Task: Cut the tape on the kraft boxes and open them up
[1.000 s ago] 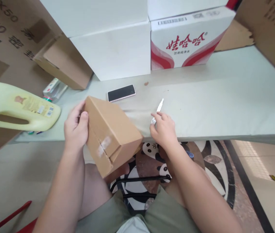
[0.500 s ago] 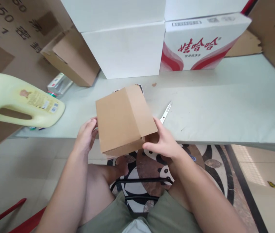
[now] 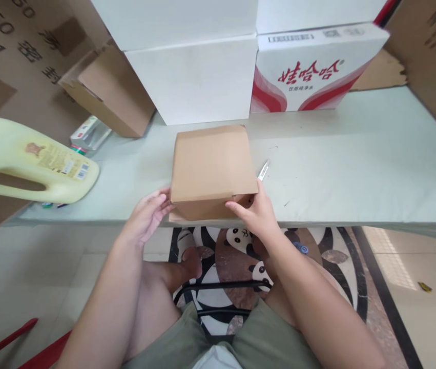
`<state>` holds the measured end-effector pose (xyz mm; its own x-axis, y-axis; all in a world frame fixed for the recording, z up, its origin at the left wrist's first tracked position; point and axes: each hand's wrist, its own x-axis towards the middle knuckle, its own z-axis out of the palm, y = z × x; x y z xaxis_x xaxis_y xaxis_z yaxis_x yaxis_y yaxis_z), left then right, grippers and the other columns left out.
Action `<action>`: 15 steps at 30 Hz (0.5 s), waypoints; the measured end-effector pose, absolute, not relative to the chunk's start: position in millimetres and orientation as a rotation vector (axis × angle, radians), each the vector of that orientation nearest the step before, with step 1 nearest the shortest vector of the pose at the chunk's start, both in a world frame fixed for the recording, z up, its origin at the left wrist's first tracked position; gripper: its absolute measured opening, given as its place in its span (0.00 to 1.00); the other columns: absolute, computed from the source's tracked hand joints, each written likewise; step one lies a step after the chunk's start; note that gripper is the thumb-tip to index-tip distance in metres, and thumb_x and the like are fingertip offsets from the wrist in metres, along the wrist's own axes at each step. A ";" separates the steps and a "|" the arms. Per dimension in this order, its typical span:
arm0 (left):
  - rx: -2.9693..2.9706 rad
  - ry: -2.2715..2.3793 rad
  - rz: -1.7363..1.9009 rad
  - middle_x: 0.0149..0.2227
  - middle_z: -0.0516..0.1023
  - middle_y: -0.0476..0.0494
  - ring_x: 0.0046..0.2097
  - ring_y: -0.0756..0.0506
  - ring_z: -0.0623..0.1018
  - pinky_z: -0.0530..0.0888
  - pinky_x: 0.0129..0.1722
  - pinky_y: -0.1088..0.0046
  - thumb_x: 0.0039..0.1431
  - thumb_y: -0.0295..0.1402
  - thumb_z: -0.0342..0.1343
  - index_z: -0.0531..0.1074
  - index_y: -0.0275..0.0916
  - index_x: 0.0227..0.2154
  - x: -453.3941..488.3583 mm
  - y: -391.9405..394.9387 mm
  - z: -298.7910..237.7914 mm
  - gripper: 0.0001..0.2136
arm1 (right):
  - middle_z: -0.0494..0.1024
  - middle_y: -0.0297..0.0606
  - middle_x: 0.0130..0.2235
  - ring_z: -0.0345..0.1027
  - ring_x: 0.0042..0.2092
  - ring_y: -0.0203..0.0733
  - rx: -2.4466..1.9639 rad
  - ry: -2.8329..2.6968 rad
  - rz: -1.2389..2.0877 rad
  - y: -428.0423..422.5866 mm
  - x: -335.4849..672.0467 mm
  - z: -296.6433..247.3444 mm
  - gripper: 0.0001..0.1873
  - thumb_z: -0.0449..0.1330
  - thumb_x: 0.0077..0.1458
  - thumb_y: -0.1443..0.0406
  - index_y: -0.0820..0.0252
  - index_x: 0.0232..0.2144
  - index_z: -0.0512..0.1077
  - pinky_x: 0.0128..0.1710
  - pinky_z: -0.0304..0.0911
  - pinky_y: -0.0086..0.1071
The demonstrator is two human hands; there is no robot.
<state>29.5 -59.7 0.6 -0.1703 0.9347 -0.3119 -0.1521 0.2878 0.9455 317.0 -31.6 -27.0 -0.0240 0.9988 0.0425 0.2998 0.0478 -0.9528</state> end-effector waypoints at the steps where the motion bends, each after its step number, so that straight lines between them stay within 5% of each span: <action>1: 0.796 1.348 1.178 0.53 0.82 0.34 0.56 0.37 0.81 0.78 0.59 0.57 0.47 0.46 0.73 0.75 0.39 0.46 32.5 -59.2 -0.5 0.26 | 0.80 0.51 0.54 0.76 0.55 0.59 -1.382 -1.470 1.029 -31.3 317.8 -28.4 0.41 0.72 0.49 0.49 0.58 0.59 0.66 0.55 0.73 0.54; 9: 0.910 1.365 1.379 0.58 0.78 0.38 0.60 0.37 0.79 0.75 0.62 0.58 0.40 0.50 0.78 0.66 0.47 0.53 42.4 -57.4 -1.6 0.39 | 0.84 0.46 0.51 0.80 0.51 0.52 -1.267 -1.314 1.090 -33.0 321.2 -19.6 0.27 0.64 0.58 0.47 0.54 0.54 0.72 0.49 0.77 0.46; 12: 0.978 1.481 1.333 0.48 0.82 0.41 0.45 0.40 0.84 0.80 0.43 0.67 0.39 0.52 0.77 0.70 0.45 0.50 39.4 -57.7 -0.3 0.36 | 0.85 0.42 0.46 0.81 0.48 0.50 -1.254 -1.215 1.104 -33.1 320.6 -15.9 0.24 0.61 0.61 0.48 0.52 0.54 0.73 0.49 0.77 0.45; 15: 0.949 1.522 1.276 0.31 0.79 0.49 0.26 0.46 0.77 0.70 0.21 0.73 0.42 0.51 0.73 0.74 0.44 0.45 33.8 -57.6 2.6 0.29 | 0.85 0.42 0.49 0.80 0.51 0.50 -1.263 -1.173 1.084 -34.1 320.3 -16.0 0.22 0.59 0.61 0.50 0.52 0.54 0.74 0.53 0.75 0.46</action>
<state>33.8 -57.6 2.6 -0.2938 0.9421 -0.1615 0.0058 0.1707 0.9853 320.3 -34.1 -16.0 0.1082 0.9935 0.0364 0.0415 0.0321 -0.9986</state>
